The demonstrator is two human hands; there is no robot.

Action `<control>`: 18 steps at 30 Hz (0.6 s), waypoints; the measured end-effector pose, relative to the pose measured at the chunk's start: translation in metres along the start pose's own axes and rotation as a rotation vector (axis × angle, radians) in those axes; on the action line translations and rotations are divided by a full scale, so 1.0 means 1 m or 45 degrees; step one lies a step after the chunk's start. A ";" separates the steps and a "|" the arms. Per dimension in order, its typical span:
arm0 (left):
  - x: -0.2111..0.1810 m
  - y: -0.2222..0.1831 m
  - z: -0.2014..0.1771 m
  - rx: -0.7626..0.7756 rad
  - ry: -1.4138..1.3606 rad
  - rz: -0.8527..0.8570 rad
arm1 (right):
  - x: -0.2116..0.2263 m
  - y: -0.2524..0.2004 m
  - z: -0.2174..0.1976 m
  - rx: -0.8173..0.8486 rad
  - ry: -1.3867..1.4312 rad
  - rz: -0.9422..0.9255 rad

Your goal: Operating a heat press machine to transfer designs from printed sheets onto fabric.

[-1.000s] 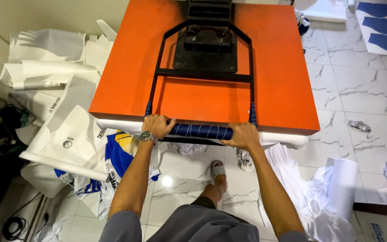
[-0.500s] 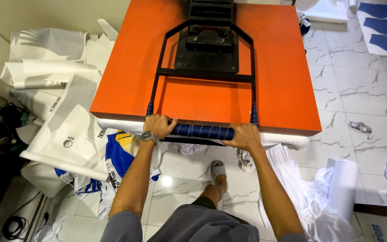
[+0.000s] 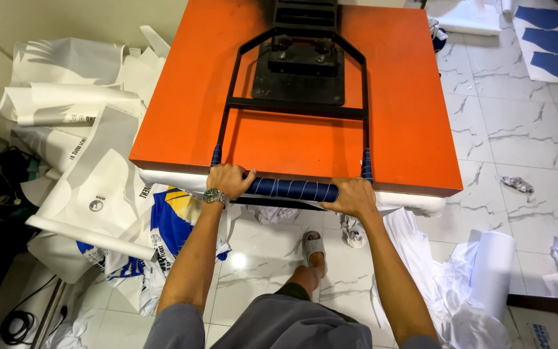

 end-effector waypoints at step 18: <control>0.000 -0.001 0.000 -0.001 0.017 -0.001 | 0.002 -0.002 -0.006 0.006 -0.006 -0.012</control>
Point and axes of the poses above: each hand's wrist, its own y-axis towards the middle knuckle, its own z-axis out of the palm, x = y × z, the point moved 1 cm from there along y, towards the middle knuckle, and after that the axes turned 4 degrees about -y, right-handed, at the moved point
